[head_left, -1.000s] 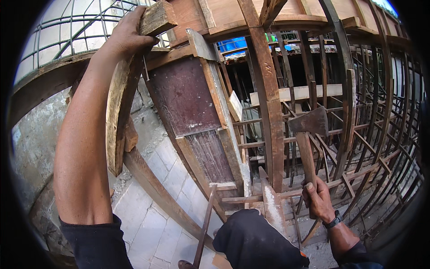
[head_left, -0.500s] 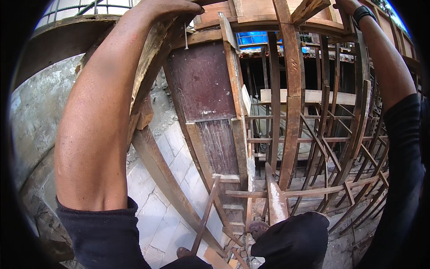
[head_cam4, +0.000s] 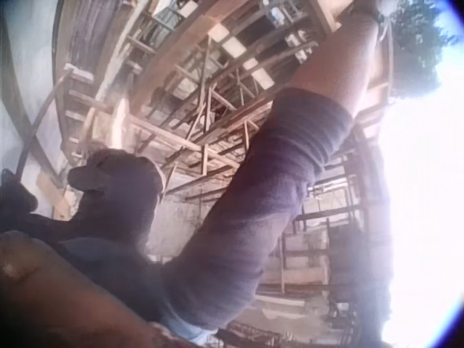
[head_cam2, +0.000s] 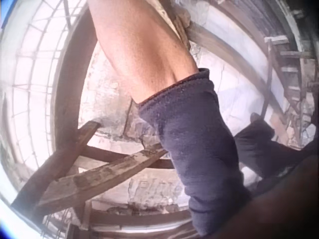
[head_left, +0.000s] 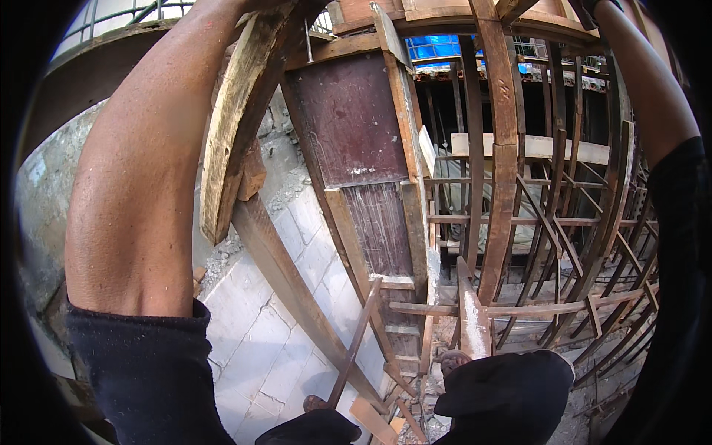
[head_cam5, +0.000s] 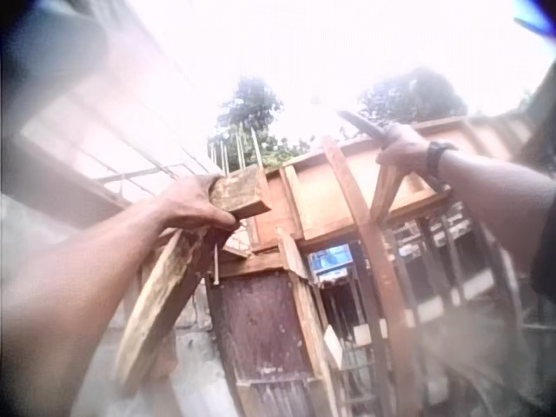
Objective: The person builds a wooden structure by positioning a wooden plank against existing supports and driving nails into it using a hatchet. The person also positions additional wooden beams and secures them with the same tool while standing on the structure.
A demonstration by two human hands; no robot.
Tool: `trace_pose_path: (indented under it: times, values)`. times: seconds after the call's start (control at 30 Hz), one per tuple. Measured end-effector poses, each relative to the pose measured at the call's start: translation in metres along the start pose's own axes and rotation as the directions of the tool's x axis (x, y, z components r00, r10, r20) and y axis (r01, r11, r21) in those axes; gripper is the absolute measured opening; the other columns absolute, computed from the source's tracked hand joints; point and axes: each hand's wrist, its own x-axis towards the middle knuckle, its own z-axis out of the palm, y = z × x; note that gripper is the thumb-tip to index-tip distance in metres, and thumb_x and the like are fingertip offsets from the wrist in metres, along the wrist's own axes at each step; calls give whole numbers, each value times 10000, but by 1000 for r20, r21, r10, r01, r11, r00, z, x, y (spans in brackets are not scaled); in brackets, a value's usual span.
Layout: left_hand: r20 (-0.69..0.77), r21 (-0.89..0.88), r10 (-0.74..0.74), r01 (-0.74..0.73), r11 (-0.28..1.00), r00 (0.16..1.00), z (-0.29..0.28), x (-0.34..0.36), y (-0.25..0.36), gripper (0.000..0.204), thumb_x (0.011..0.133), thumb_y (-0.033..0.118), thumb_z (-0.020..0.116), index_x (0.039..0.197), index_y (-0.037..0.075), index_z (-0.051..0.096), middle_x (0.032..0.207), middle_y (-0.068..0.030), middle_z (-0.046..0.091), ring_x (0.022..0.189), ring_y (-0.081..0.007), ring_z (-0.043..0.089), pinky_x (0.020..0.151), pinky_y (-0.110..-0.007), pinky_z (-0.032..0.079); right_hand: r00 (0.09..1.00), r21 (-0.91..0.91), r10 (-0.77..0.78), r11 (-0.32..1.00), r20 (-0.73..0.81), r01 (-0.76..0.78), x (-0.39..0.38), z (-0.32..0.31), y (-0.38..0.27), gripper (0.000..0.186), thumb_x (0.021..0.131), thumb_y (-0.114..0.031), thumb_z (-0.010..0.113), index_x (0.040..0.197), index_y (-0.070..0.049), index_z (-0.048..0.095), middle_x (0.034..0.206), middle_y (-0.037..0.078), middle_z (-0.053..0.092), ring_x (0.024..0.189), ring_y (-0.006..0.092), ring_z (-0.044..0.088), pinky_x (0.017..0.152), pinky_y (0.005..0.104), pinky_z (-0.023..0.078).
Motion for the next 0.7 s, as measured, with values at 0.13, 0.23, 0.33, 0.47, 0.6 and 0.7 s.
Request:
trace_pose_path:
  times: [0.13,0.23,0.33,0.47,0.6,0.7]
  values:
    - [-64,90,62,-56,994,996,28,23,-2,916,608,344,800,1393,-12,489,1131,-214,685,1011,-293,683,937,-346,517,954,-212,-289,940,-76,267,5,-31,21,262,744,-157,714,941,13,692,814,144,698,735,274,669,630,381,526]
    - [-94,182,61,-43,982,994,9,1,0,913,554,353,800,1344,-27,544,1024,-217,714,922,-320,709,885,-352,560,892,-326,-427,872,-146,364,-3,9,38,248,772,-229,691,922,-32,685,845,155,672,841,328,644,753,425,528]
    - [-119,-52,10,-17,999,993,15,-14,-11,896,537,336,810,1301,-54,551,1025,-214,708,921,-288,706,868,-344,566,987,-272,-142,950,73,157,-35,-19,-17,286,815,-311,712,945,-63,652,913,159,652,927,318,633,835,432,514]
    - [-55,-18,12,-13,1000,998,-3,3,16,787,505,281,802,1206,-15,600,901,-150,714,793,-258,713,796,-340,588,896,-303,-417,883,-155,359,11,-12,59,302,883,-221,699,1051,2,583,803,182,623,770,356,622,686,449,483]
    - [-33,79,87,-84,993,996,-21,-10,-5,744,494,307,839,1170,77,628,999,-127,711,910,-280,703,849,-388,568,939,-223,-336,923,-72,314,2,5,19,215,857,-94,688,965,-8,523,784,203,589,776,413,581,683,503,421]
    - [-58,98,142,-136,986,988,-4,-1,-6,738,520,348,849,1171,86,621,1005,-125,693,935,-283,687,853,-404,554,963,-336,-269,909,-16,248,8,13,56,218,910,-111,660,1080,-21,559,823,183,614,768,365,615,714,464,476]
